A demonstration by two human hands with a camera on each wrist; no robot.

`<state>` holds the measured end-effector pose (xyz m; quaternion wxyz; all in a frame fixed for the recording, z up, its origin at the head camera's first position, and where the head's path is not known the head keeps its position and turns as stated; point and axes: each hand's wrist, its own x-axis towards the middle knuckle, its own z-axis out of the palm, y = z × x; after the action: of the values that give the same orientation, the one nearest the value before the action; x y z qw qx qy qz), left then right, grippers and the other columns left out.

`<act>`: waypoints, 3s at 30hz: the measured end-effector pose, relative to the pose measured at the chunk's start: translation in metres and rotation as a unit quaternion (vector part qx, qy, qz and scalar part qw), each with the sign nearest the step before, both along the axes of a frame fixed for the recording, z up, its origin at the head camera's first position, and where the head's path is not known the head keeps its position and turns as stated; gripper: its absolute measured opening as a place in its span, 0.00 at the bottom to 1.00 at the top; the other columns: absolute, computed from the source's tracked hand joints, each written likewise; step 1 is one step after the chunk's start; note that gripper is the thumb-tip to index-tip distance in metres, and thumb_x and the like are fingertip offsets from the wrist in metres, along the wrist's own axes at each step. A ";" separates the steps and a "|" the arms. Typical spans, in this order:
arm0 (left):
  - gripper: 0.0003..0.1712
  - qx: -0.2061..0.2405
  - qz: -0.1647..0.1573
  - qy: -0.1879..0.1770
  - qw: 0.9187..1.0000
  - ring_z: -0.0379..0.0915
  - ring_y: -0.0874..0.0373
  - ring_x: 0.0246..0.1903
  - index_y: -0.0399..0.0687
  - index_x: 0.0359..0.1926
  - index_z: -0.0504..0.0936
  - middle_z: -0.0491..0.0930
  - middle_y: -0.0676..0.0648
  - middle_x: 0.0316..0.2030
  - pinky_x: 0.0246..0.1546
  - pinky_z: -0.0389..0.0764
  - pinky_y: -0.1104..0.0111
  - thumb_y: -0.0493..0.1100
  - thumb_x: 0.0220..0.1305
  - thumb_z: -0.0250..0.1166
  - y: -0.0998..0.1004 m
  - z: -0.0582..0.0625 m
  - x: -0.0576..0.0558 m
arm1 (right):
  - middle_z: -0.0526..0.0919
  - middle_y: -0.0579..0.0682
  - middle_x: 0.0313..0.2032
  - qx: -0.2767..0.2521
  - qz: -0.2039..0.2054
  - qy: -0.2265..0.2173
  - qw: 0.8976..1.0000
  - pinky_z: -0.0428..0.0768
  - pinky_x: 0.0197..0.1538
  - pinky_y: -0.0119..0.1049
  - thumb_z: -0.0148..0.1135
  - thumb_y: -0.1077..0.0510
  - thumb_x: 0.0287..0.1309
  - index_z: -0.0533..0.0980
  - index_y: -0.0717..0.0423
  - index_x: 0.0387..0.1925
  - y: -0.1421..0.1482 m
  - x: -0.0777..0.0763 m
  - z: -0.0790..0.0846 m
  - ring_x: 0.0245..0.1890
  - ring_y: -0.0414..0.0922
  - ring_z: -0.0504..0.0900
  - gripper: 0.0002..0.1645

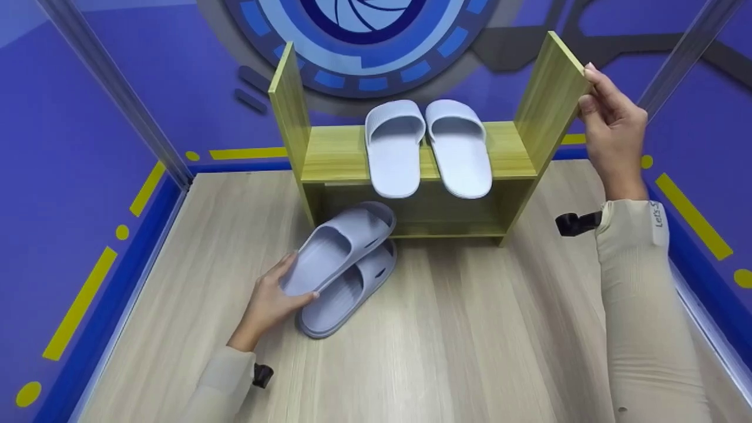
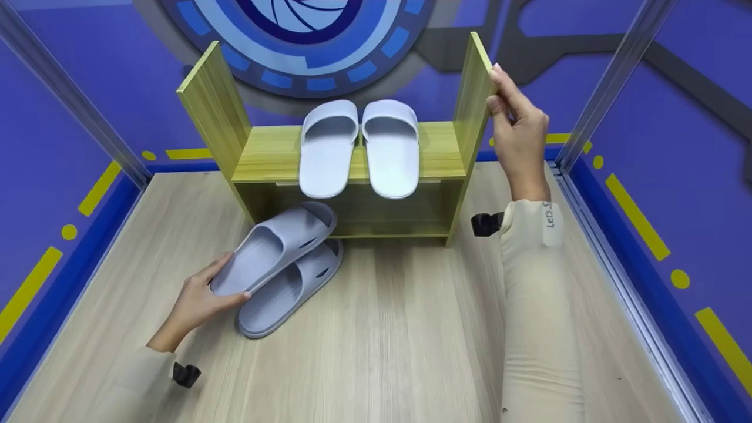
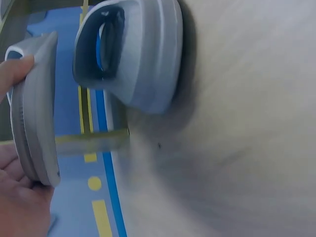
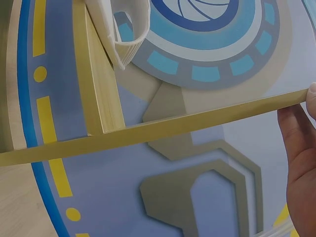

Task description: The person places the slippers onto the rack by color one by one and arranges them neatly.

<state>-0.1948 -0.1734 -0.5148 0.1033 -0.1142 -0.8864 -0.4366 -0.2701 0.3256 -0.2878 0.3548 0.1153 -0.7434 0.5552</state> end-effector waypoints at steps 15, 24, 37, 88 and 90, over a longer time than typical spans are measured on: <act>0.51 0.007 0.059 -0.015 0.998 0.61 0.44 0.59 0.42 0.61 0.68 0.67 0.38 0.60 0.59 0.62 0.55 0.52 0.33 0.77 0.046 -0.004 -0.005 | 0.72 0.50 0.58 -0.017 0.014 -0.003 1.000 0.74 0.50 0.29 0.55 0.67 0.55 0.73 0.55 0.55 -0.001 0.000 -0.002 0.54 0.44 0.74 0.23; 0.51 -0.005 0.074 -0.027 0.997 0.60 0.45 0.60 0.39 0.61 0.67 0.67 0.40 0.60 0.59 0.62 0.55 0.54 0.34 0.75 0.074 -0.006 -0.012 | 0.72 0.50 0.58 -0.016 0.006 -0.005 1.000 0.74 0.50 0.29 0.55 0.66 0.55 0.73 0.55 0.55 -0.001 0.000 -0.002 0.55 0.44 0.74 0.23; 0.52 -0.025 0.075 -0.057 0.995 0.52 0.42 0.63 0.35 0.64 0.60 0.59 0.37 0.64 0.60 0.60 0.53 0.55 0.42 0.71 0.098 -0.008 -0.014 | 0.72 0.49 0.57 0.003 -0.007 0.002 1.000 0.74 0.50 0.28 0.54 0.65 0.56 0.73 0.54 0.55 -0.002 0.002 0.002 0.54 0.44 0.74 0.23; 0.53 0.027 0.075 -0.019 0.997 0.54 0.43 0.60 0.33 0.62 0.63 0.63 0.38 0.59 0.58 0.62 0.54 0.55 0.38 0.74 0.136 -0.018 -0.012 | 0.72 0.49 0.58 -0.002 -0.008 0.004 1.000 0.74 0.50 0.28 0.54 0.65 0.56 0.73 0.54 0.55 -0.002 0.001 -0.003 0.54 0.44 0.74 0.22; 0.53 0.027 0.073 -0.018 0.997 0.54 0.43 0.60 0.33 0.62 0.63 0.62 0.37 0.60 0.58 0.63 0.54 0.55 0.38 0.74 0.139 -0.020 -0.011 | 0.72 0.49 0.58 -0.009 -0.003 0.005 1.000 0.74 0.50 0.29 0.54 0.65 0.56 0.73 0.54 0.54 -0.002 0.001 -0.003 0.54 0.44 0.74 0.22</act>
<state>-0.2063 -0.0348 -0.5350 0.1219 -0.0387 -0.8818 -0.4539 -0.2691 0.3236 -0.2905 0.3608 0.1124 -0.7368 0.5607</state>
